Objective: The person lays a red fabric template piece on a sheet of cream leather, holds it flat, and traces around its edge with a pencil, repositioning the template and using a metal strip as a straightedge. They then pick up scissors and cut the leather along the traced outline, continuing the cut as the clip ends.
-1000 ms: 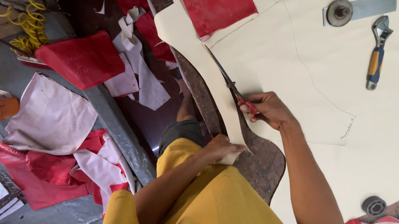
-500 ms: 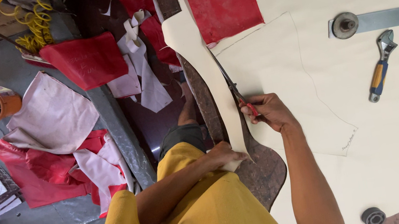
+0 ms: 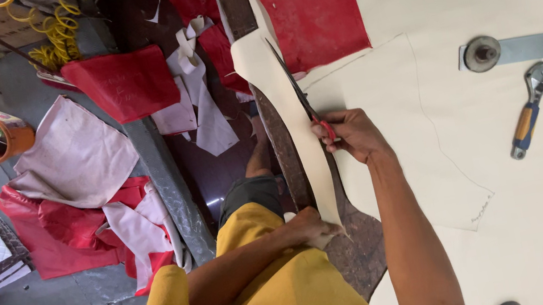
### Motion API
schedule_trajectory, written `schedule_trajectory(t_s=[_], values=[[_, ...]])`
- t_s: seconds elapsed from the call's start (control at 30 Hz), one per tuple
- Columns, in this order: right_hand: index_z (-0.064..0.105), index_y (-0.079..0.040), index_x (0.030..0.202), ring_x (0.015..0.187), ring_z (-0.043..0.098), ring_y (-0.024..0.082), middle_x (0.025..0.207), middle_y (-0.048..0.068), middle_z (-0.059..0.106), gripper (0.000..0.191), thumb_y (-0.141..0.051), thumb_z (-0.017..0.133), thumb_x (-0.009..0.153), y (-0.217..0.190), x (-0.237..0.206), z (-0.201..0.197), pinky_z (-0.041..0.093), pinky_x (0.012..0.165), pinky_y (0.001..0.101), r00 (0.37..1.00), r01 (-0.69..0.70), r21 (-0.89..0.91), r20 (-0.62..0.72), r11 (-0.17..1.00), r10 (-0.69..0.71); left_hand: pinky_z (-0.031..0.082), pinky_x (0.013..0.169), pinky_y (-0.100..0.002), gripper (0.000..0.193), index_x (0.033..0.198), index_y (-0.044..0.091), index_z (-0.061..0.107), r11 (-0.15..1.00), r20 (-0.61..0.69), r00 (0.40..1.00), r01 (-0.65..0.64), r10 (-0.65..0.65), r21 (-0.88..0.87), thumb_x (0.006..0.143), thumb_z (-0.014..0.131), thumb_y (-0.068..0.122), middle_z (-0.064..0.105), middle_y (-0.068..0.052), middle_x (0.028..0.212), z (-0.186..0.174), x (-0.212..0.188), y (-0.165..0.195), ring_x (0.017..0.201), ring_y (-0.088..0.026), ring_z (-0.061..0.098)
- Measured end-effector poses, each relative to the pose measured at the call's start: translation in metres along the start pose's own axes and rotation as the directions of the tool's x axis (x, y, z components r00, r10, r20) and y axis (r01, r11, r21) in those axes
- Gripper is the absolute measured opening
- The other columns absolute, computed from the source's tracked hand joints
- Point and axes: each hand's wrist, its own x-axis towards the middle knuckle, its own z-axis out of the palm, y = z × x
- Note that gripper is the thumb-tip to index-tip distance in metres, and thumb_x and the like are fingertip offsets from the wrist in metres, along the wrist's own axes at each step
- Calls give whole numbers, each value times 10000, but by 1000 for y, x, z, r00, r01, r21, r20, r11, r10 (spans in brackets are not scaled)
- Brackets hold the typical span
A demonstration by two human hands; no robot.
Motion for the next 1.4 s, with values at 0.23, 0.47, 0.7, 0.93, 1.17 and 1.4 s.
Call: schedule_trajectory(t_s=[0.23,0.47,0.7,0.93,1.17,1.4], values=[[751,25,1023,593,602,103,775,51,714,125,-23,683,930,-32,33,28,486,501,257,990,104,84,87,991,-111,529,699,-380,331,1146,141,792,982,28,999,-33,28,188,976,716,415,720,-184,925,-8,-6,7,772,-269,688],[732,59,1053,584,633,153,759,105,700,225,9,772,838,27,-59,15,518,508,285,973,213,159,53,964,-224,561,616,-303,237,1109,76,823,993,-464,886,-36,-23,-116,951,743,235,794,-83,853,-109,-88,-26,680,-146,690],[715,19,1069,593,611,154,743,65,667,247,-66,769,844,161,-146,-17,423,499,292,987,135,271,-126,953,-103,453,877,-557,591,1297,8,601,696,-943,285,643,169,319,787,815,215,621,-223,1240,-208,-202,-3,1114,-407,566],[686,-30,962,655,615,146,767,10,657,223,-124,800,795,254,-147,6,528,637,290,990,82,427,-138,900,-25,469,989,-474,389,1213,73,671,478,-400,600,34,693,878,839,777,85,642,-142,1207,-219,-106,75,1154,-355,565],[783,-3,966,621,488,178,720,67,630,336,-215,903,735,239,-102,72,388,601,317,975,27,228,-221,973,24,479,960,-470,439,1132,68,699,-42,373,702,-440,606,897,752,837,238,581,-116,1184,-311,9,134,1076,-293,531],[706,-46,925,652,576,113,742,1,657,201,-162,794,787,178,-50,223,478,616,277,938,205,715,-338,668,74,499,820,-426,269,1020,91,691,-179,672,520,-705,527,686,836,814,243,590,-65,1055,-396,39,151,978,-259,565]])
